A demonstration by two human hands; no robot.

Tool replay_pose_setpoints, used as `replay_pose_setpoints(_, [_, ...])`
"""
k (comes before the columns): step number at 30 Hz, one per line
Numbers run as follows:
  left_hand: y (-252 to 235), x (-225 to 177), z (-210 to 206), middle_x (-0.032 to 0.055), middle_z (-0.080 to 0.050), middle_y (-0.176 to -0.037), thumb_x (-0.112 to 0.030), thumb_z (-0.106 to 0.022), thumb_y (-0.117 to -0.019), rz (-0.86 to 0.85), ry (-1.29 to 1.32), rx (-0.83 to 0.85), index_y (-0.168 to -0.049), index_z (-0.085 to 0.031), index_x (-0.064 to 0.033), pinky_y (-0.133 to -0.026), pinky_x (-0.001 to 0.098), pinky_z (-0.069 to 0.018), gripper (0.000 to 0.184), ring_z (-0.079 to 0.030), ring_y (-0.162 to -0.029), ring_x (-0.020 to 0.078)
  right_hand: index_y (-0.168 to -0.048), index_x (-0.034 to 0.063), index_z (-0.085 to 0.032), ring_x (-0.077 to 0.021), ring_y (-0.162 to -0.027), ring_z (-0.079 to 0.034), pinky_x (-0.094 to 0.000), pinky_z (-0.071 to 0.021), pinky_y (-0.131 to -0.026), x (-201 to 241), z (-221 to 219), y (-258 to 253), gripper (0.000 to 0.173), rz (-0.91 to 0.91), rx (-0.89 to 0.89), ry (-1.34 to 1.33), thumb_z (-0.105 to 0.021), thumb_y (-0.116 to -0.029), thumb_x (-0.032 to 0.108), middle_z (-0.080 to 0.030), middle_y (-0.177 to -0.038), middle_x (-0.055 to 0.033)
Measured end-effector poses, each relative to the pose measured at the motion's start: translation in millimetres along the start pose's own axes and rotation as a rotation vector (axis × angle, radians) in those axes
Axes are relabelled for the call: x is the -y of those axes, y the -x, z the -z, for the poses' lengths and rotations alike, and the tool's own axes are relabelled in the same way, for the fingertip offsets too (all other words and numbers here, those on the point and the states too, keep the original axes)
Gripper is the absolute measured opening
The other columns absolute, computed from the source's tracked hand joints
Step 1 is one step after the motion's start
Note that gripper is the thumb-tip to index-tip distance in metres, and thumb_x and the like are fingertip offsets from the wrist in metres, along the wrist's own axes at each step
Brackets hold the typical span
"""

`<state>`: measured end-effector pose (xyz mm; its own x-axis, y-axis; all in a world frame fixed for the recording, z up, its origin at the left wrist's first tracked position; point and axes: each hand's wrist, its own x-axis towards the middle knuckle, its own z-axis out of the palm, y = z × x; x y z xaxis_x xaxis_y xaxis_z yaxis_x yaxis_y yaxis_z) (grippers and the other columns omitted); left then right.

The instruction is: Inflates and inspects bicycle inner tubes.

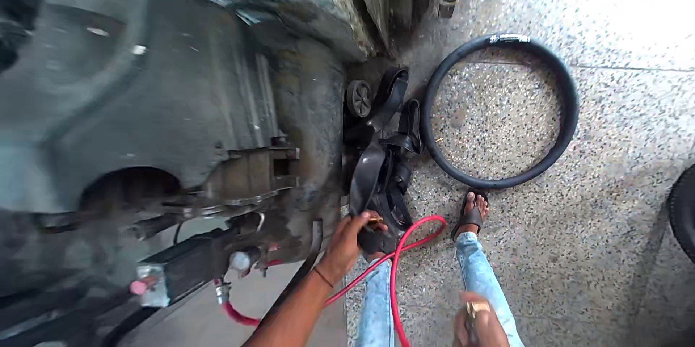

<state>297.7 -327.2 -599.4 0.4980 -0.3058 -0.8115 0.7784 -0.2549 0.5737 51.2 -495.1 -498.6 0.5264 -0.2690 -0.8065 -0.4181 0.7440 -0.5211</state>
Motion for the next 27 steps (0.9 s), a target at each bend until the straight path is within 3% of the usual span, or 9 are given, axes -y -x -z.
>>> replay_pose_setpoints(2, [45, -10, -18, 0.0138, -0.072, -0.092, -0.027, -0.041, -0.1074, -0.018, 0.068, 0.055, -0.11, -0.061, 0.0002, -0.089, 0.044, -0.0609, 0.034, -0.073, -0.091, 0.026, -0.135, 0.0062, -0.047, -0.0062, -0.05, -0.048, -0.0241, -0.0446, -0.042, 16, -22, -16, 0.047, 0.06, -0.006, 0.059, -0.036, -0.1097, 0.044, -0.056, -0.073, 0.0026])
replay_pose_setpoints(4, [72, -14, -33, 0.0126, -0.071, -0.09, -0.033, -0.048, -0.1076, -0.107, 0.084, 0.087, -0.11, -0.061, -0.0014, -0.089, 0.0448, -0.0611, 0.034, -0.073, -0.09, 0.0269, -0.13, 0.0053, -0.048, -0.0056, -0.051, -0.047, -0.023, -0.0437, -0.043, 27, -43, -32, 0.049, 0.112, 0.016, 0.059, -0.04, -0.1086, 0.048, -0.055, -0.074, 0.0023])
replay_pose_setpoints(8, [101, -20, -62, 0.0102, -0.069, -0.091, -0.035, -0.049, -0.1083, -0.242, 0.029, 0.092, -0.112, -0.06, -0.0028, -0.087, 0.0419, -0.0611, 0.035, -0.071, -0.088, 0.0243, -0.122, 0.0073, -0.051, -0.0063, -0.05, -0.044, -0.0235, -0.0431, -0.044, 37, -80, -43, 0.048, 0.221, 0.093, 0.03, -0.039, -0.1079, 0.051, -0.052, -0.073, 0.0011])
replay_pose_setpoints(15, [111, -30, -68, 0.0018, -0.065, -0.082, -0.038, -0.047, -0.1087, -0.387, -0.258, 0.056, -0.11, -0.063, -0.0094, -0.067, 0.0304, -0.0578, 0.033, -0.065, -0.072, 0.0139, -0.118, 0.0069, -0.054, -0.0064, -0.049, -0.042, -0.0223, -0.0393, -0.042, 34, -103, -39, 0.044, 0.287, 0.12, 0.08, -0.039, -0.1091, 0.048, -0.052, -0.074, -0.001])
replay_pose_setpoints(19, [117, -26, -63, 0.0017, -0.065, -0.085, -0.039, -0.048, -0.1085, -0.408, -0.256, 0.031, -0.109, -0.062, -0.0098, -0.07, 0.0305, -0.0583, 0.032, -0.065, -0.075, 0.0137, -0.114, 0.0061, -0.055, -0.0054, -0.049, -0.043, -0.0221, -0.0404, -0.042, 26, -108, -33, 0.045, 0.279, 0.134, 0.146, -0.039, -0.1087, 0.048, -0.052, -0.073, 0.0003])
replay_pose_setpoints(23, [122, -18, -56, -0.0007, -0.063, -0.082, -0.038, -0.05, -0.1081, -0.474, -0.283, -0.01, -0.107, -0.061, -0.0082, -0.063, 0.0265, -0.0556, 0.032, -0.061, -0.068, 0.01, -0.114, 0.0034, -0.056, -0.0067, -0.052, -0.046, -0.0245, -0.0434, -0.045, 17, -110, -28, 0.046, 0.29, 0.104, 0.312, -0.038, -0.1097, 0.046, -0.053, -0.074, 0.001])
replay_pose_setpoints(27, [126, -12, -60, -0.0002, -0.065, -0.085, -0.033, -0.048, -0.109, -0.497, -0.271, -0.084, -0.106, -0.061, -0.0063, -0.07, 0.0266, -0.059, 0.03, -0.065, -0.074, 0.0095, -0.111, 0.0034, -0.056, -0.0064, -0.055, -0.051, -0.0245, -0.0477, -0.048, 10, -117, -26, 0.046, 0.339, 0.065, 0.356, -0.037, -0.1099, 0.046, -0.057, -0.074, 0.0006])
